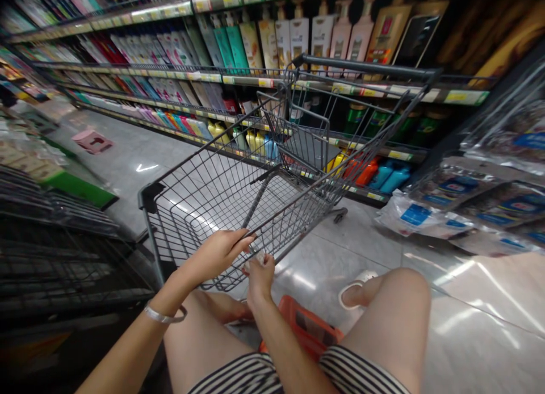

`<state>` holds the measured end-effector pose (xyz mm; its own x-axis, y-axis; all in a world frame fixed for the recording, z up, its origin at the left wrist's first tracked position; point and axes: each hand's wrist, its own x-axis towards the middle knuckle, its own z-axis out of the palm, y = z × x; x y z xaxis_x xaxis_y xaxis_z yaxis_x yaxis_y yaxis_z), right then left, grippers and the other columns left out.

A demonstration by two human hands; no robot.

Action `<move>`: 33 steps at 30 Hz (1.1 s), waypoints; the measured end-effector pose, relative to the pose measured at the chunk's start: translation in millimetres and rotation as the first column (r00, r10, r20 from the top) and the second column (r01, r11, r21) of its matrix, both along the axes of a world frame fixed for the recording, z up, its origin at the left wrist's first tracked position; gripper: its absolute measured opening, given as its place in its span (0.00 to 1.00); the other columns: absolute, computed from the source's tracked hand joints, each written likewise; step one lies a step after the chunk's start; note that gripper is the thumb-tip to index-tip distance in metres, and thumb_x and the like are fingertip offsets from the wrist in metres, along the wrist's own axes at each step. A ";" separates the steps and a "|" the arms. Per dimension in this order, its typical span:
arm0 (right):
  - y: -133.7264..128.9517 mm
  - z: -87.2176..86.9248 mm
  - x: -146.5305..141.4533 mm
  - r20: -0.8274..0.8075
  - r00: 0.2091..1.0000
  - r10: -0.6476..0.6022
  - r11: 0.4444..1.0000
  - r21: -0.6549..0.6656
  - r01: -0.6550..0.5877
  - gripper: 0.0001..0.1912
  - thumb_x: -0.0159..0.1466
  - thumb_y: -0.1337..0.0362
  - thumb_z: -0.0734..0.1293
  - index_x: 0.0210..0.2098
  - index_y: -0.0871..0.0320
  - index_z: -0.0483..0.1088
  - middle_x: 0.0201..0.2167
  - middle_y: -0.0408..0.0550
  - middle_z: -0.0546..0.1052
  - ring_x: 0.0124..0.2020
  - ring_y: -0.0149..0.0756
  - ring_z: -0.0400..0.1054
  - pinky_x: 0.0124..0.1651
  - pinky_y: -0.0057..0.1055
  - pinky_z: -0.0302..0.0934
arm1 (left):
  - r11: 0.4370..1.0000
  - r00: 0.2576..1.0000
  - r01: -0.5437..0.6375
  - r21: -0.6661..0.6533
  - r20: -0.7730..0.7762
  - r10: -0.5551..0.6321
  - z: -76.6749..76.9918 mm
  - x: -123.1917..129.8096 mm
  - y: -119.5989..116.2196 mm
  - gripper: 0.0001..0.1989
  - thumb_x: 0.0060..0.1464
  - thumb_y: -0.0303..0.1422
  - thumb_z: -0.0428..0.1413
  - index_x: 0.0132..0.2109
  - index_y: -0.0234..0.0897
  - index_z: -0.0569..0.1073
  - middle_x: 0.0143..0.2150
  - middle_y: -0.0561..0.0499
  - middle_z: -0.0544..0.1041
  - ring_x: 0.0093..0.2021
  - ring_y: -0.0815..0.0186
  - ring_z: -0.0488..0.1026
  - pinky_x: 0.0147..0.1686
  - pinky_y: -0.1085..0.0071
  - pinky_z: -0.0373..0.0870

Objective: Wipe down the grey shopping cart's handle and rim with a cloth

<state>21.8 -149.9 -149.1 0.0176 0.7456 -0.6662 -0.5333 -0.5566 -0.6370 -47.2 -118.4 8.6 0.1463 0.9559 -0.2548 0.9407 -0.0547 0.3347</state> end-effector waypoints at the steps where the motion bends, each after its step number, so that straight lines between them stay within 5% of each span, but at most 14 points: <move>1: -0.1 6.0 -0.2 -0.005 1.000 -0.001 1.000 0.000 0.001 0.12 0.46 0.66 0.65 0.30 0.54 0.58 0.21 0.36 0.69 0.20 0.28 0.66 0.21 0.25 0.64 | 1.000 1.000 0.014 0.021 -0.011 -0.014 -0.1 -0.4 -0.3 0.19 0.64 0.41 0.38 0.33 0.37 0.66 0.29 0.51 0.73 0.31 0.66 0.71 0.31 0.71 0.61; 6: 4.7 28.2 7.8 -0.020 1.000 0.000 1.000 -0.010 -0.001 0.11 0.47 0.66 0.64 0.31 0.56 0.61 0.24 0.40 0.72 0.22 0.30 0.68 0.23 0.27 0.65 | 0.990 0.999 0.045 0.136 -0.031 -0.041 1.4 -1.6 -0.8 0.20 0.64 0.41 0.37 0.31 0.36 0.66 0.29 0.51 0.70 0.31 0.67 0.67 0.32 0.71 0.61; 13: 22.7 66.9 16.9 -0.011 1.000 -0.005 0.970 0.244 0.008 0.14 0.48 0.62 0.67 0.34 0.58 0.65 0.26 0.40 0.72 0.27 0.31 0.67 0.29 0.28 0.65 | 0.976 0.999 -0.013 0.217 0.036 0.005 0.6 -8.3 -3.8 0.18 0.63 0.41 0.41 0.39 0.36 0.72 0.33 0.49 0.70 0.35 0.67 0.68 0.36 0.71 0.65; 23: 68.6 102.9 50.0 0.229 0.957 -0.179 0.887 0.458 0.056 0.14 0.50 0.62 0.66 0.35 0.59 0.65 0.27 0.41 0.73 0.27 0.30 0.66 0.32 0.27 0.62 | 0.941 0.977 0.065 0.332 -0.211 0.007 1.9 0.3 -1.2 0.17 0.64 0.39 0.40 0.44 0.37 0.72 0.36 0.48 0.71 0.35 0.66 0.69 0.34 0.70 0.66; 33: 90.5 74.5 58.4 0.446 0.780 -0.439 0.646 0.760 -0.072 0.07 0.54 0.71 0.60 0.33 0.55 0.62 0.36 0.45 0.66 0.41 0.34 0.63 0.48 0.34 0.58 | 0.945 0.914 0.086 0.317 -0.403 0.052 -15.4 31.5 14.0 0.18 0.64 0.39 0.41 0.56 0.35 0.61 0.41 0.44 0.75 0.37 0.62 0.74 0.32 0.69 0.66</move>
